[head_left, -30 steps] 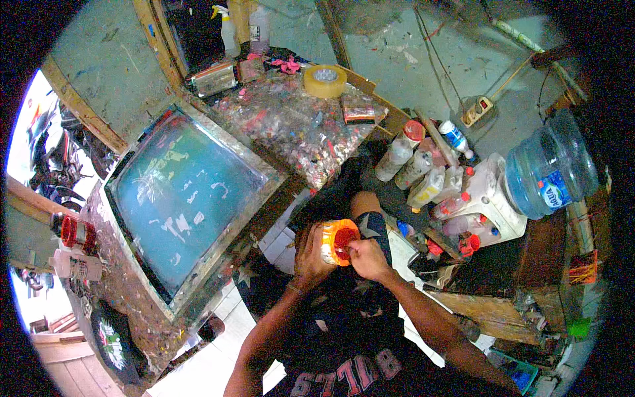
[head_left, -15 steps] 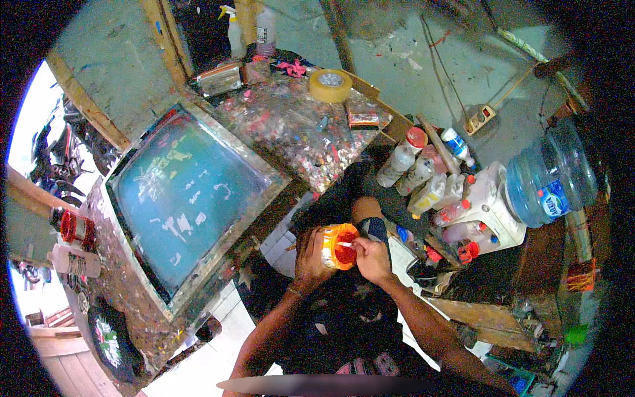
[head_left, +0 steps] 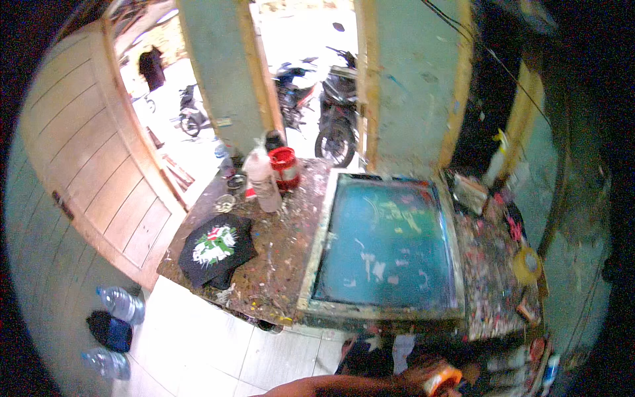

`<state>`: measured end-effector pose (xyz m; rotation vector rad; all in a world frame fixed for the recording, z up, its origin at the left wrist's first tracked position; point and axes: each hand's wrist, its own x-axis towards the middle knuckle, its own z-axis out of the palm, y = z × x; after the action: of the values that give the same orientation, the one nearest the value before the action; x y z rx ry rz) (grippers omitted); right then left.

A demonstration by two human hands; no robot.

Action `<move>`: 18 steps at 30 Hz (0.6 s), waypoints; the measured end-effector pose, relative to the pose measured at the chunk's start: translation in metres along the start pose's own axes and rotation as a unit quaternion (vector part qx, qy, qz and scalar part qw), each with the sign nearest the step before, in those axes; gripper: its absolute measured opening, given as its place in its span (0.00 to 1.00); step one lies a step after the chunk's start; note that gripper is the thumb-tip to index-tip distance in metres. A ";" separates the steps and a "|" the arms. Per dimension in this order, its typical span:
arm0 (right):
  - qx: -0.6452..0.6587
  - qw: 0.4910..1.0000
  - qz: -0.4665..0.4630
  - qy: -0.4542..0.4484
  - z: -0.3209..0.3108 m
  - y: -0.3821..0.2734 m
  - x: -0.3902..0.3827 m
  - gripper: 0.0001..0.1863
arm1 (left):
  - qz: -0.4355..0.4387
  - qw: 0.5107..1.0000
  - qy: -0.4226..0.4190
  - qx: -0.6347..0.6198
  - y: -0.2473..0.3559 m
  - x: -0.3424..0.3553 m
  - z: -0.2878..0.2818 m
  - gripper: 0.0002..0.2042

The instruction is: The person mixes orange ink in a container with a spoon, then pours it onto a screen printing frame. They use a squeegee to spread the ink across the screen and press a black t-shirt onto the inked surface to transfer the design.

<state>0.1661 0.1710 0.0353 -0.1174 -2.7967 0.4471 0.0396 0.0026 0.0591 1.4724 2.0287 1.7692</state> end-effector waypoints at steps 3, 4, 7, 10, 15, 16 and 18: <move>0.099 0.982 0.156 0.030 -0.001 0.001 -0.007 0.12 | 0.031 0.994 0.039 0.099 -0.019 -0.017 0.003 0.31; 0.071 0.980 0.182 0.025 -0.005 0.002 -0.008 0.13 | 0.034 0.991 0.046 0.118 -0.025 -0.022 0.005 0.32; 0.081 0.996 0.004 0.029 -0.007 -0.002 -0.001 0.15 | 0.042 0.983 0.061 0.170 -0.043 -0.036 0.017 0.35; 0.073 0.986 0.127 0.075 -0.011 -0.010 0.005 0.13 | 0.043 0.974 0.073 0.209 -0.053 -0.047 0.028 0.39; 0.115 0.990 0.067 0.046 -0.018 -0.013 0.010 0.11 | 0.046 0.961 0.081 0.261 -0.059 -0.052 0.037 0.43; 0.099 0.993 0.059 0.010 -0.019 -0.012 0.009 0.11 | 0.058 0.959 0.091 0.262 -0.058 -0.051 0.037 0.43; 0.064 0.995 0.046 -0.057 -0.017 -0.010 0.008 0.11 | 0.061 0.963 0.095 0.245 -0.054 -0.046 0.034 0.42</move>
<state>0.1632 0.1676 0.0562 -0.1984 -2.8729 0.6725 0.0525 0.0029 -0.0183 1.6268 2.6778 1.5691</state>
